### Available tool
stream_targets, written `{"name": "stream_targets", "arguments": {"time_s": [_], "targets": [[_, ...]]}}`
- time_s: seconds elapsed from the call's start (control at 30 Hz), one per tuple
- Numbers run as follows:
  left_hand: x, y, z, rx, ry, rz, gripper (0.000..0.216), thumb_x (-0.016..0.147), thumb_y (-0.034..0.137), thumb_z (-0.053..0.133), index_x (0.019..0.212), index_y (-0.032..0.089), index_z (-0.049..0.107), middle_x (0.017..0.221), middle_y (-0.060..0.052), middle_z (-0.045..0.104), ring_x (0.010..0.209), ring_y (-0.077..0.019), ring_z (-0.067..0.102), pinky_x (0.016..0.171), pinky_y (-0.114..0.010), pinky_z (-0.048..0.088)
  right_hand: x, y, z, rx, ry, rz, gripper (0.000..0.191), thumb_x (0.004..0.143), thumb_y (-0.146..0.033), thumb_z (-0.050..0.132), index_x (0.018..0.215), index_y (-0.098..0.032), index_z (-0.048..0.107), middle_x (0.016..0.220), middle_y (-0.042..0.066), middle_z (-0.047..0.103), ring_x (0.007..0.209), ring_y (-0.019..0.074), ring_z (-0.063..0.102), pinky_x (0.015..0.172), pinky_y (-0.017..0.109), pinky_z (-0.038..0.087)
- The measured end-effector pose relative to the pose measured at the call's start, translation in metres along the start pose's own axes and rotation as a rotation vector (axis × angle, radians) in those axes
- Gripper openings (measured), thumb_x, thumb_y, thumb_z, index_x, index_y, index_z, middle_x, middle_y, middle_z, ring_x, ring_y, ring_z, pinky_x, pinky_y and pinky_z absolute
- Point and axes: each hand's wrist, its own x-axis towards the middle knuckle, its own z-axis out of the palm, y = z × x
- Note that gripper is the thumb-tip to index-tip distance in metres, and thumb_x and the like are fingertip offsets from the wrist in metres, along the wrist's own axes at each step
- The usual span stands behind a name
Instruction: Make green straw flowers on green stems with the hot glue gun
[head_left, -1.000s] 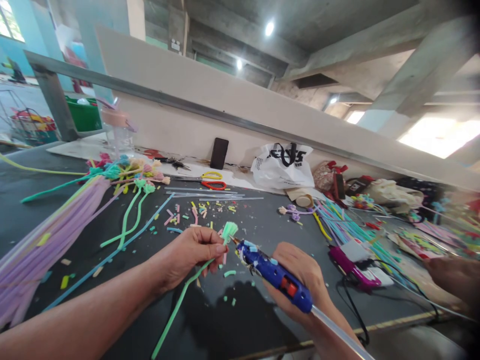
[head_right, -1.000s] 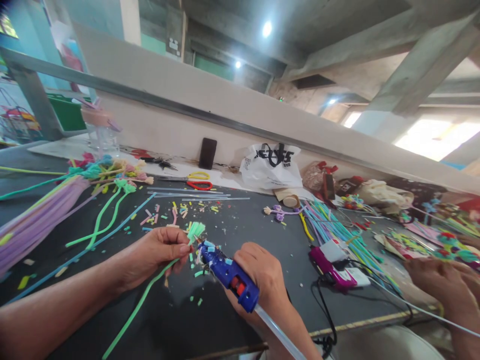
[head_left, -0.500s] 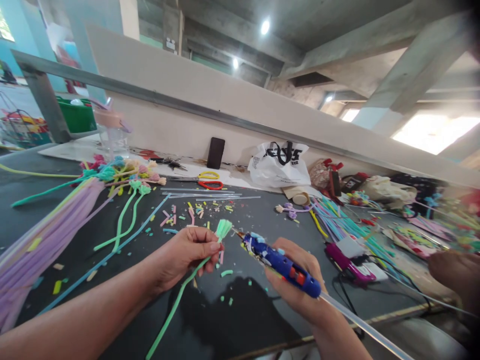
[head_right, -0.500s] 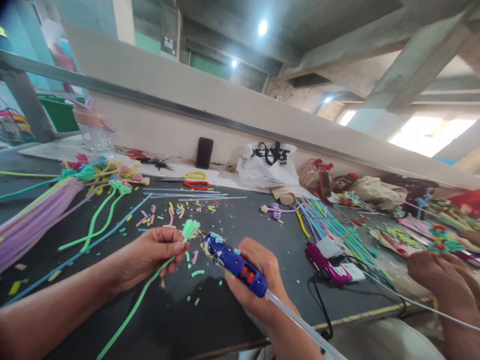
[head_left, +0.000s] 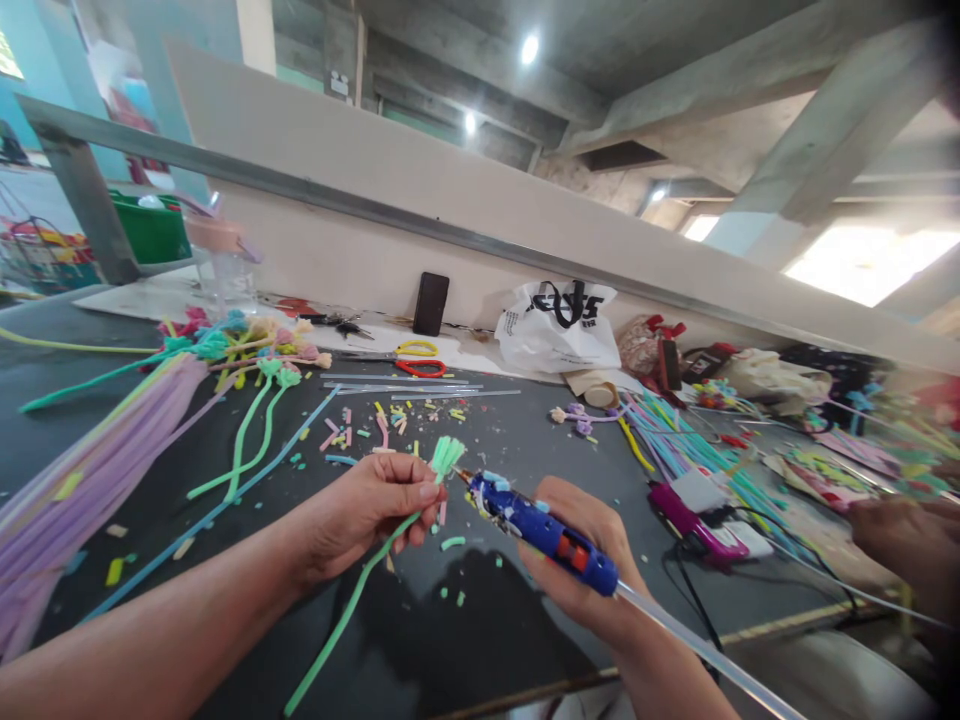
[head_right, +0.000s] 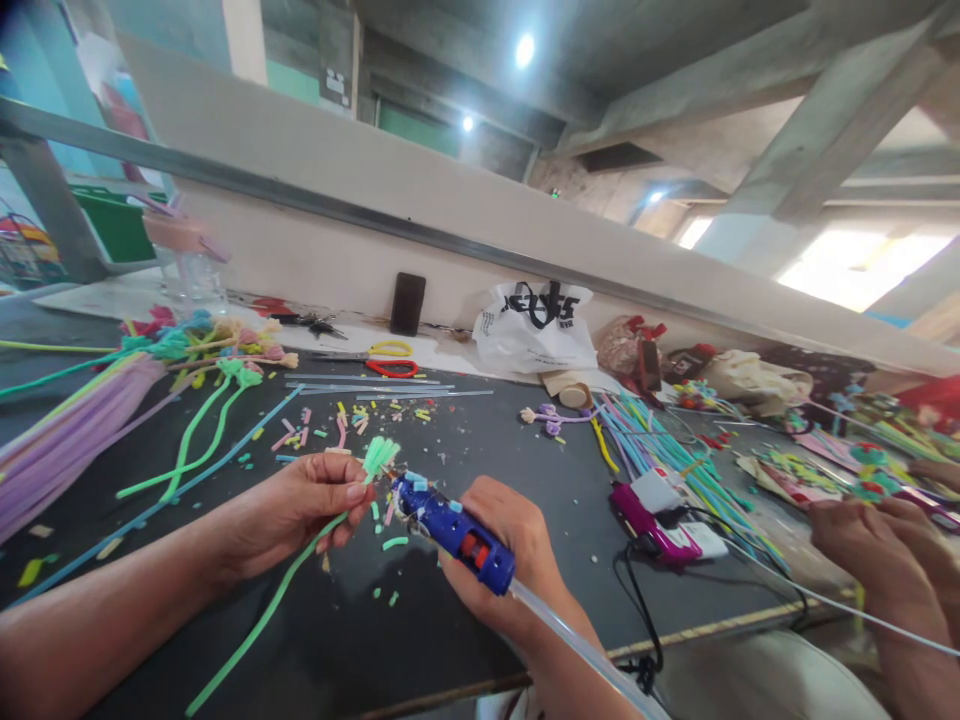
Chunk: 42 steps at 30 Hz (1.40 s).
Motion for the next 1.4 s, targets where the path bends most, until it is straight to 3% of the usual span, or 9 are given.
{"name": "stream_targets", "arguments": {"time_s": [0.37,0.9,1.4], "targets": [[0.0021,-0.0002,-0.0003,0.012,-0.012,0.017,0.023,0.076,0.030,0.066,0.064,0.013,0.058,0.059,0.002,0.056,0.045,-0.0048,0.051,0.037,-0.012,0.036,0.0010,-0.0017,-0.0017,-0.066,-0.002,-0.047,0.021,0.068,-0.016,0.052,0.055,-0.021,0.036,0.055,-0.004,0.038,0.052,0.0114,0.039,0.051,0.025,0.027],[0.0015,0.0007,-0.0040,-0.079,-0.020,0.002,0.017,0.075,0.027,0.067,0.068,0.012,0.061,0.061,0.001,0.059,0.046,-0.0041,0.053,0.037,-0.010,0.037,-0.0045,0.0036,0.0027,0.117,0.003,0.119,0.012,0.074,-0.017,0.052,0.064,-0.019,0.045,0.062,-0.003,0.046,0.054,0.0104,0.044,0.052,0.024,0.032],[0.0016,0.0003,-0.0024,0.003,-0.045,0.021,0.023,0.075,0.030,0.067,0.064,0.012,0.058,0.060,0.001,0.056,0.045,-0.0048,0.052,0.036,-0.012,0.036,0.0011,-0.0013,0.0065,0.100,0.016,0.018,0.023,0.066,-0.014,0.051,0.055,-0.020,0.032,0.055,-0.005,0.035,0.050,0.0088,0.037,0.050,0.023,0.026]]}}
